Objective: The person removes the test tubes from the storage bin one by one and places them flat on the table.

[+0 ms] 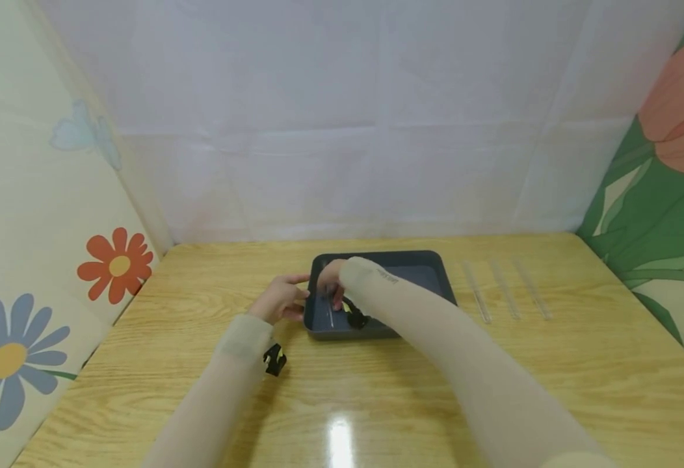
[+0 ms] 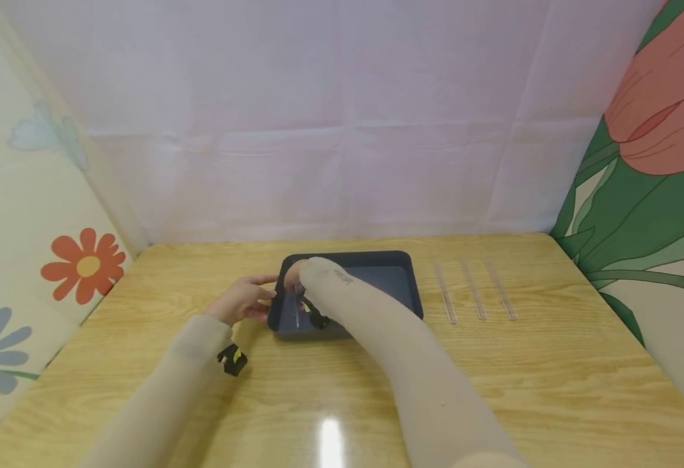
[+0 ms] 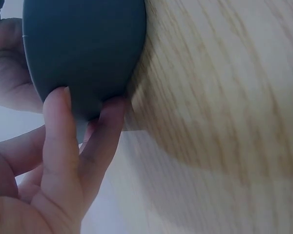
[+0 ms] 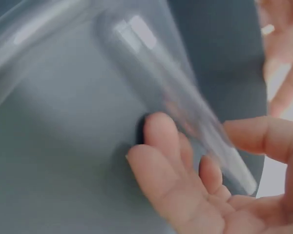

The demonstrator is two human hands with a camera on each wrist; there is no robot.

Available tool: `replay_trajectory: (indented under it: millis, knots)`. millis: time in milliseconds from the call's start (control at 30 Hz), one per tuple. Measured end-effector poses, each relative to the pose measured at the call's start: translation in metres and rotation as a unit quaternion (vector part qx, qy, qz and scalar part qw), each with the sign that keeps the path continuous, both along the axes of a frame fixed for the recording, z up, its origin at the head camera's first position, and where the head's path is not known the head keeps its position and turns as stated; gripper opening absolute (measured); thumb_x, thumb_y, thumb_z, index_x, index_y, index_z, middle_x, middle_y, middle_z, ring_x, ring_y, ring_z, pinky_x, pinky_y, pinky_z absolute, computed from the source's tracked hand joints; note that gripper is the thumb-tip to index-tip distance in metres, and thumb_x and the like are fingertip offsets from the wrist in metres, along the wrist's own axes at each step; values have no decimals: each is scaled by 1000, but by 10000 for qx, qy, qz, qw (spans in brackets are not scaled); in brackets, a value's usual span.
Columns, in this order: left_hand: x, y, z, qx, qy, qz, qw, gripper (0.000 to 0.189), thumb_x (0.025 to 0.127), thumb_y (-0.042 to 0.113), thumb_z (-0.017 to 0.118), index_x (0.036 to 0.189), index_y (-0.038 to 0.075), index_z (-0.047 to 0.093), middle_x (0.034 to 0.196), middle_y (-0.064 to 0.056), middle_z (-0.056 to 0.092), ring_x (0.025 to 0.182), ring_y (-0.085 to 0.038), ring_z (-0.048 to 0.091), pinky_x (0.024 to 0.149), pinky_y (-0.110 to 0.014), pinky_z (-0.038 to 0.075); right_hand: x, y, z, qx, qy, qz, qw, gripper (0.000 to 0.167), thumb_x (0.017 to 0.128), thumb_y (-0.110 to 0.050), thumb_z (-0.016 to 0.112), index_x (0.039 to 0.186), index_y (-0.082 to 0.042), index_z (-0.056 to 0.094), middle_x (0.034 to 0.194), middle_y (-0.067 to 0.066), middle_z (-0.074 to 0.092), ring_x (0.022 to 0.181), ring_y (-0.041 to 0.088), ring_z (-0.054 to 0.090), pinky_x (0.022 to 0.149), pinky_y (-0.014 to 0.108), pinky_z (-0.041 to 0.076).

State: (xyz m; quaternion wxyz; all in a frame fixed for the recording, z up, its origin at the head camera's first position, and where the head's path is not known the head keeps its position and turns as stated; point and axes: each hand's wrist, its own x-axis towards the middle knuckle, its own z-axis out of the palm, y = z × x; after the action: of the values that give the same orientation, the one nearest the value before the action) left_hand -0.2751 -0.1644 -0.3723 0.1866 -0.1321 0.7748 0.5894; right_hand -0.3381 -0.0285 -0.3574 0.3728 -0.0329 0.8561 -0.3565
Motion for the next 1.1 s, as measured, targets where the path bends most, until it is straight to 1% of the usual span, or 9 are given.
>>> replay_trajectory:
  millis: [133, 200, 400, 500, 600, 733, 767, 933, 1100]
  knots:
    - [0, 0, -2, 41, 30, 13, 10000, 51, 99, -3, 46, 149, 6, 39, 134, -28, 49, 77, -22, 63, 49, -24, 50, -4, 5, 8, -437, -398, -189, 9981, 41, 96, -8, 51, 129, 16, 49, 110, 34, 60, 82, 38, 69, 74, 40, 58]
    - [0, 0, -3, 69, 29, 10, 10000, 52, 98, -3, 46, 149, 6, 39, 133, -28, 50, 77, -22, 63, 49, -24, 50, -19, 5, -3, -754, -726, -513, 9932, 41, 92, -4, 50, 128, 16, 47, 104, 35, 60, 83, 43, 67, 71, 46, 58]
    - [-1, 0, -2, 67, 38, -33, 10000, 52, 99, -2, 47, 149, 6, 38, 133, -28, 50, 76, -22, 61, 50, -25, 51, -36, 14, -11, -1291, -1173, -1269, 9765, 42, 95, 1, 46, 136, 9, 42, 108, 32, 58, 97, 42, 63, 82, 51, 54]
    - [-1, 0, -2, 65, 49, -40, 10000, 52, 99, -2, 47, 149, 6, 38, 132, -28, 50, 76, -22, 62, 50, -25, 51, -29, 23, -3, -1480, -1077, -1331, 9741, 48, 97, 2, 46, 144, 6, 34, 115, 30, 57, 104, 39, 61, 88, 51, 52]
    - [-2, 0, -2, 49, 38, -18, 10000, 52, 98, -3, 48, 149, 6, 38, 133, -27, 50, 77, -23, 62, 49, -25, 51, -34, 34, -6, -1842, -1084, -1262, 9687, 62, 93, 5, 52, 149, -4, 28, 109, 30, 58, 97, 39, 64, 81, 52, 54]
    - [-2, -1, -1, -11, 40, -41, 10000, 52, 99, -3, 47, 149, 6, 39, 135, -28, 48, 76, -23, 63, 48, -24, 51, -24, 46, 3, -2094, -831, -1223, 9666, 70, 91, 6, 51, 152, -16, 25, 102, 26, 59, 82, 32, 66, 67, 46, 57]
    - [-2, 0, -2, -12, 43, -41, 10000, 52, 99, -3, 47, 149, 6, 39, 135, -28, 48, 76, -23, 63, 48, -24, 51, -14, 49, 13, -2029, -686, -1297, 9681, 68, 93, 6, 48, 153, -17, 24, 102, 24, 59, 81, 30, 66, 67, 45, 57]
    - [-1, 1, -1, -1, 82, -46, 10000, 52, 99, -4, 47, 149, 6, 39, 136, -28, 47, 76, -25, 63, 47, -23, 50, 0, 63, 22, -2324, -638, -1282, 9620, 66, 94, 4, 45, 154, -15, 23, 93, 18, 56, 69, 24, 61, 53, 37, 54]
    - [1, 1, 0, -32, 92, -38, 9999, 52, 99, -4, 46, 150, 6, 38, 137, -28, 47, 74, -23, 62, 47, -23, 50, 6, 73, 25, -2492, -698, -1393, 9559, 69, 94, 5, 45, 155, -17, 22, 96, 18, 54, 77, 26, 59, 56, 37, 53]
